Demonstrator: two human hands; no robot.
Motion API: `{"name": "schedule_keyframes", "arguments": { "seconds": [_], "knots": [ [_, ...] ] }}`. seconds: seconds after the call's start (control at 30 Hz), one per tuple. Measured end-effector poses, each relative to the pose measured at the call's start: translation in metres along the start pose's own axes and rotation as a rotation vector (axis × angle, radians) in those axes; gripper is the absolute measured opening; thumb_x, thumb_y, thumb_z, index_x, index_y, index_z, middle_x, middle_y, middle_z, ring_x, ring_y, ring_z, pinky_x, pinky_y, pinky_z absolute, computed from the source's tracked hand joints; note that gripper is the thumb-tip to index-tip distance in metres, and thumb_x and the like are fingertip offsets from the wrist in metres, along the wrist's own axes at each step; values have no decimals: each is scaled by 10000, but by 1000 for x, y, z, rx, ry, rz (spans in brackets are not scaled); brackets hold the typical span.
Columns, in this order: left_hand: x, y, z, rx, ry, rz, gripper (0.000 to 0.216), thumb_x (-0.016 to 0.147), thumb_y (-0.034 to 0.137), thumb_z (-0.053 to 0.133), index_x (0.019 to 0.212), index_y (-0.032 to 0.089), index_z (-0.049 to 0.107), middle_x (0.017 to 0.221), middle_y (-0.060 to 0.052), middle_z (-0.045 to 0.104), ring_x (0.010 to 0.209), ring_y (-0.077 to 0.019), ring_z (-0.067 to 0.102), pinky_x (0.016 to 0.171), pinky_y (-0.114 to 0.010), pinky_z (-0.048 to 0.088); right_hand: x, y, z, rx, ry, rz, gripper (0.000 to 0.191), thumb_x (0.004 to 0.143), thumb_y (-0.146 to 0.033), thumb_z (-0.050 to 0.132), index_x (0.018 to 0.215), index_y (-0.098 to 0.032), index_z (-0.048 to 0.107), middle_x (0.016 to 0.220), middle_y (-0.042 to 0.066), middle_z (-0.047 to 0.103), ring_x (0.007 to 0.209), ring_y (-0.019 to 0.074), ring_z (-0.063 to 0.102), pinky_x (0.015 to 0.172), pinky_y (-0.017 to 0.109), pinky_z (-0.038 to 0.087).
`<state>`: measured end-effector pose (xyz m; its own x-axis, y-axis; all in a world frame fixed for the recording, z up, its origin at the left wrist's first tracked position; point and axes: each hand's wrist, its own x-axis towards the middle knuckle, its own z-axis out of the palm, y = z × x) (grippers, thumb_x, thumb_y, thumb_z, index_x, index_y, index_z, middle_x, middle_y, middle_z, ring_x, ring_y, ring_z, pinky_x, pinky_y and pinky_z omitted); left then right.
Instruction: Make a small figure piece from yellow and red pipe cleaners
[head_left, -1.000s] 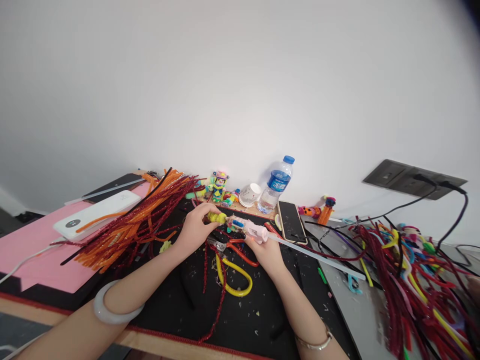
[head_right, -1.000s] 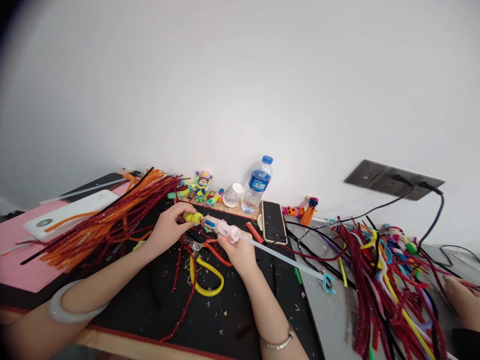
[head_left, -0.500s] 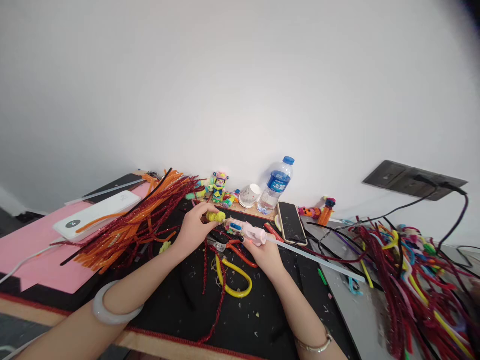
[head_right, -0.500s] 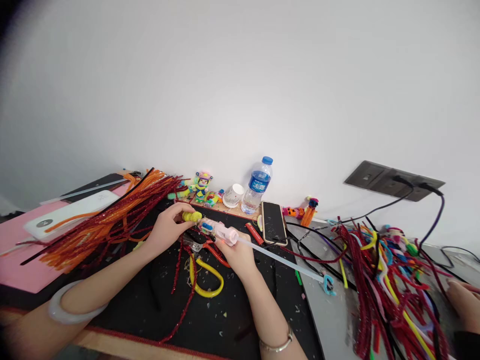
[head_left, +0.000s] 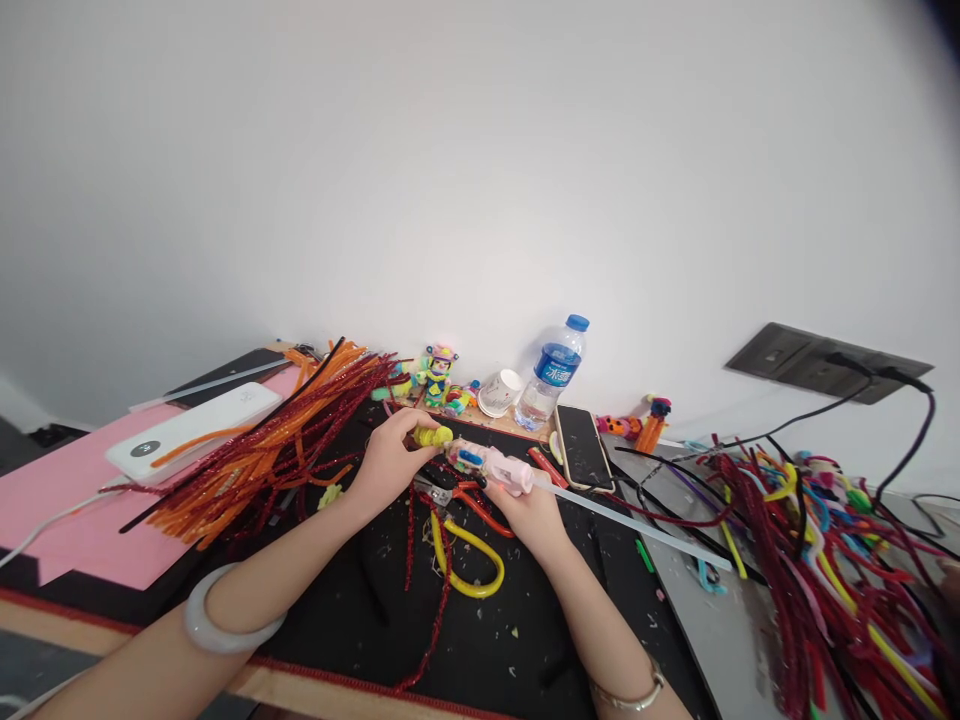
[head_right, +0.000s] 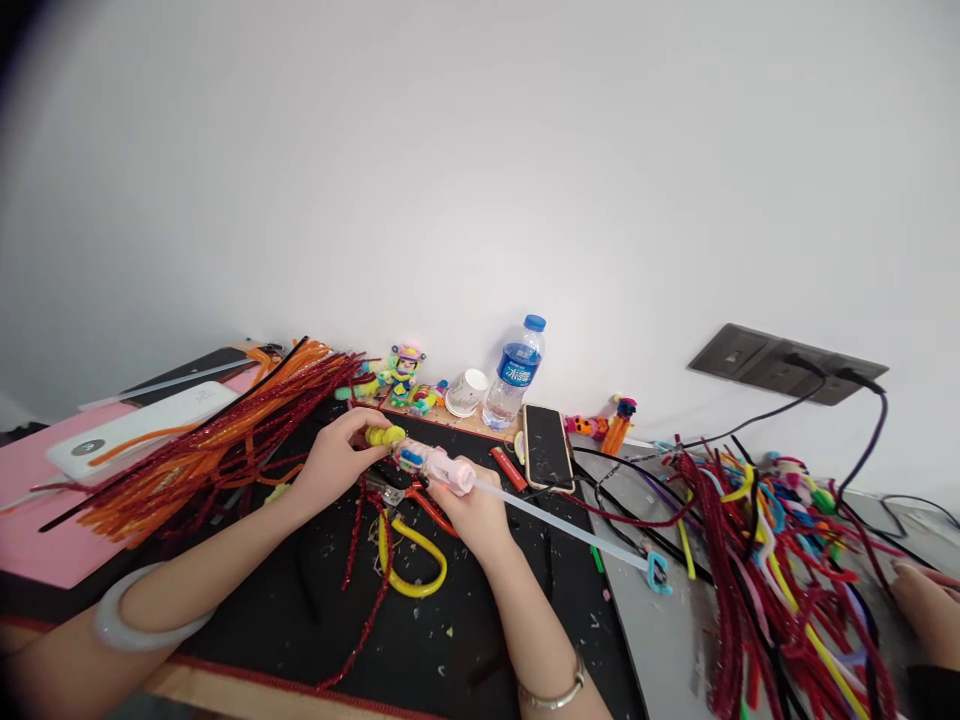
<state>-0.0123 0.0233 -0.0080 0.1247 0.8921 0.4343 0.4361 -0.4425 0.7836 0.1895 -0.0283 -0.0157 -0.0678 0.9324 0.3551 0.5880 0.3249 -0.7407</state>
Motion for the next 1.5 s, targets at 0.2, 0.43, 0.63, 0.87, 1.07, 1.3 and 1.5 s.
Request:
{"name": "schedule_keyframes", "arguments": {
  "seconds": [0.2,0.43,0.63,0.87,1.07,1.3,1.5],
  "knots": [
    [0,1,0,3,-3,17,123,687,207,602,804,174,590,914,-42,619,825,-173,563,657,-262,443,0,0,1,-12,56,13,168,758,-304,571,778,-159,654,736,46,668,651,179,601,616,267,461],
    [-1,0,0,2,-9,33,122,690,202,604,809,180,587,931,-42,617,848,-178,564,656,-257,436,0,-4,1,30,66,29,201,756,-293,566,850,-151,672,811,64,694,729,206,634,655,283,489],
    [-2,-1,0,4,-29,56,120,693,170,592,811,187,583,933,-39,609,874,-180,561,670,-256,437,-1,-5,1,38,53,32,207,756,-296,569,861,-158,681,829,63,698,782,219,640,668,284,497],
    [-1,1,0,17,-26,80,114,690,155,592,799,188,585,914,-29,611,877,-175,563,709,-259,438,0,-3,1,4,38,28,227,773,-321,552,884,-161,670,814,58,692,761,204,632,658,269,483],
    [-1,3,-1,7,39,-3,160,710,239,594,858,182,569,936,-34,601,844,-173,566,690,-269,460,4,-1,-11,-309,113,99,200,786,-323,525,906,-198,625,817,38,673,752,195,609,671,275,426],
    [-1,5,-1,-16,62,-23,185,737,277,570,893,180,555,955,-48,590,874,-184,565,742,-301,480,4,7,-12,-644,98,102,519,679,-109,469,1186,-213,501,1084,94,603,1014,276,500,851,426,312],
    [0,4,-3,-22,91,-40,207,748,269,558,932,175,550,992,-59,583,901,-187,560,766,-303,476,0,-7,-9,-585,185,26,452,710,-144,479,1153,-229,517,1203,82,527,1113,293,393,902,447,257]
  ]
}}
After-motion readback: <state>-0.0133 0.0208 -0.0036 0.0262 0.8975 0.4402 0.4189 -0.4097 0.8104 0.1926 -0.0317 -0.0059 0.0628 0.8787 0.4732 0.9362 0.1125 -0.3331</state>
